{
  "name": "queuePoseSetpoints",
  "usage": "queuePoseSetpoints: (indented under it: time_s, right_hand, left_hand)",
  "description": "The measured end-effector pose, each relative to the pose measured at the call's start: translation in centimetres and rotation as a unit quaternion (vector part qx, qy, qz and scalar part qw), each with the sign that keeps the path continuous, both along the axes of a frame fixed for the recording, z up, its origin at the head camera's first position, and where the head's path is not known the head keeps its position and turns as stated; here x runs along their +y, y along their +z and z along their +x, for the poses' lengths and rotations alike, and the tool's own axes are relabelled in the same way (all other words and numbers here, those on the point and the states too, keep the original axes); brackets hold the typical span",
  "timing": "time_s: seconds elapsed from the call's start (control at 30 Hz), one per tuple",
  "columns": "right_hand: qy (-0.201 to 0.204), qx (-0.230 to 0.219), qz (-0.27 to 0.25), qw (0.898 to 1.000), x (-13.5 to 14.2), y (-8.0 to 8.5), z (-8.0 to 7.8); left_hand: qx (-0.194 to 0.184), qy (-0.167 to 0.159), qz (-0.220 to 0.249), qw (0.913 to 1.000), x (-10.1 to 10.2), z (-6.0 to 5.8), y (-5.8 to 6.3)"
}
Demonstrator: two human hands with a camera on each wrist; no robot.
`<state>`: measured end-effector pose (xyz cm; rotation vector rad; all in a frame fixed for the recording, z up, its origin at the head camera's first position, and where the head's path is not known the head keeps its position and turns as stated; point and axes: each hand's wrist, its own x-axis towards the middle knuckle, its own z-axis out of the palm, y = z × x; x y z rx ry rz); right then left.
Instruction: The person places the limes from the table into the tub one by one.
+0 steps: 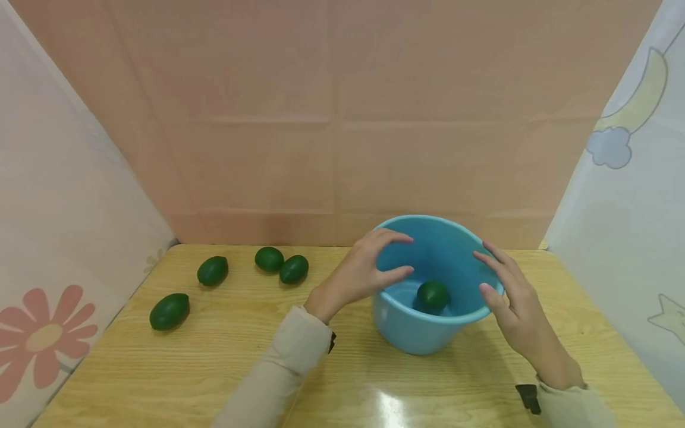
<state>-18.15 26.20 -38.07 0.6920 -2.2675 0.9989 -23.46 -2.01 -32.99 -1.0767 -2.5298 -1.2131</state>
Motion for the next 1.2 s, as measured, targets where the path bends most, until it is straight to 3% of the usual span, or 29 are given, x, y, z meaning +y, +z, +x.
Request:
queuePoseSetpoints:
  time_s: [0.13,0.53,0.73,1.2]
  right_hand:
    - [0.001,0.004,-0.006,1.0,-0.1,0.1,0.1]
    - [-0.002,0.004,-0.013,1.0,-0.2,0.0,0.2]
    - [-0.007,0.0,-0.005,1.0,-0.2,0.1,0.3]
    - [-0.006,-0.001,-0.015,1.0,-0.1,0.1,0.2]
  left_hand:
    - [0.023,0.011,0.022,0.9994,-0.4,0.0,-0.3]
    - [0.102,0.048,0.024,0.9933,-2.9,-0.4,-0.6]
    - [0.103,0.053,0.041,0.9925,-4.1,-0.9,-0.8]
    - [0.079,0.092,0.03,0.9921,-5.7,-1.3,-1.0]
